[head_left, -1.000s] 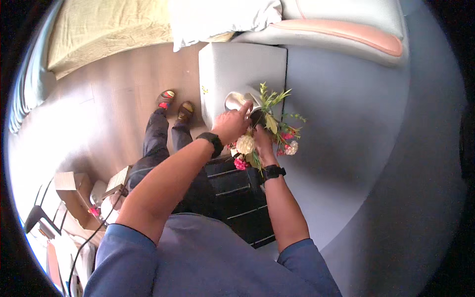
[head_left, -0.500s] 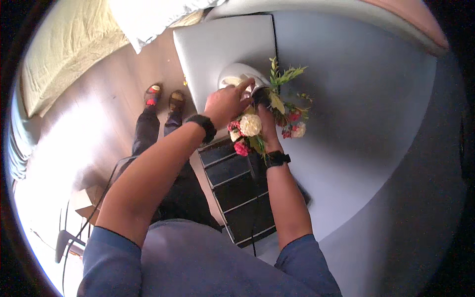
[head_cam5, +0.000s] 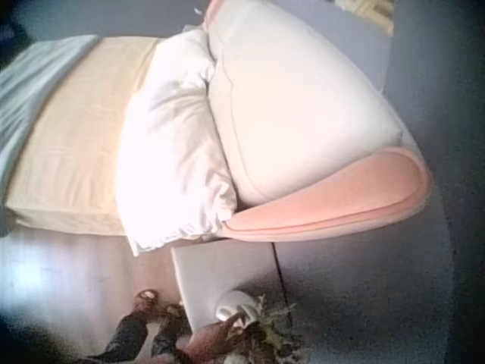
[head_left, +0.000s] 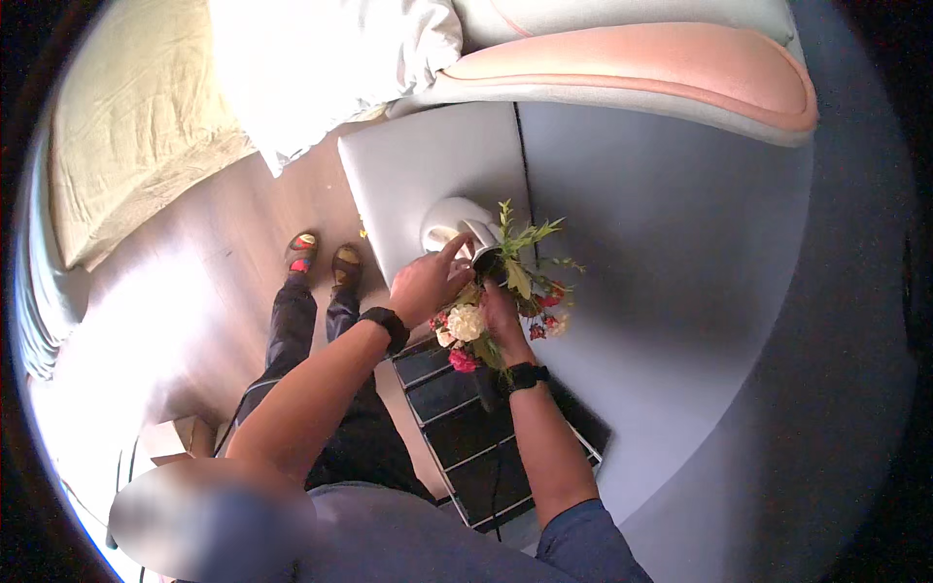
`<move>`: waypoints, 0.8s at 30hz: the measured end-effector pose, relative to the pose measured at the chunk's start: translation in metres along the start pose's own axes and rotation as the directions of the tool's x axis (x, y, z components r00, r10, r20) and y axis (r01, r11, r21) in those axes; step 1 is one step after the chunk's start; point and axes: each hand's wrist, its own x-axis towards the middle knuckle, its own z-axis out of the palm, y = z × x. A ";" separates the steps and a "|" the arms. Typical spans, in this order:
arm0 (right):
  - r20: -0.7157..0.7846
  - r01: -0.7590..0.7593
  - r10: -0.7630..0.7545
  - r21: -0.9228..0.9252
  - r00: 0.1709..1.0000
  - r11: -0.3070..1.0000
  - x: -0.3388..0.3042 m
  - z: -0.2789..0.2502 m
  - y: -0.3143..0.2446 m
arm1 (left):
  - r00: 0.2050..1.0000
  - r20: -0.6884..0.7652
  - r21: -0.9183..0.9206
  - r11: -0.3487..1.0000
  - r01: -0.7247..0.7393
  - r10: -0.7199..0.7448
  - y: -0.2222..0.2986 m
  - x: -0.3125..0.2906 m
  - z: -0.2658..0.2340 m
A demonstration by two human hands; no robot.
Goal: Tidying a room by arranging items in a cabinet and on furniture.
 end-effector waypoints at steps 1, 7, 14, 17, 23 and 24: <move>0.008 -0.005 0.005 0.000 1.000 1.000 0.001 0.000 0.003 | 1.000 -0.003 0.002 1.000 0.009 -0.009 -0.002 -0.003 -0.003; 0.194 -0.202 0.175 0.133 0.965 0.970 0.011 -0.026 0.031 | 0.974 -0.092 -0.381 0.911 0.160 -0.209 -0.027 -0.021 -0.009; 0.082 -0.137 0.129 0.101 0.988 0.985 -0.064 0.025 -0.021 | 0.926 -0.116 -0.634 0.744 0.210 -0.360 -0.110 -0.062 -0.019; 0.234 -0.167 0.146 0.071 0.961 0.983 -0.076 0.023 -0.028 | 0.909 -0.123 -0.685 0.696 0.213 -0.399 -0.137 -0.089 -0.028; 0.212 0.154 -0.121 -0.150 0.970 0.977 -0.120 0.013 -0.039 | 0.878 -0.136 -0.711 0.662 0.236 -0.458 -0.167 -0.132 -0.046; 0.209 0.157 -0.127 -0.136 0.970 0.978 -0.129 0.018 -0.041 | 0.881 -0.137 -0.701 0.673 0.237 -0.453 -0.189 -0.139 -0.043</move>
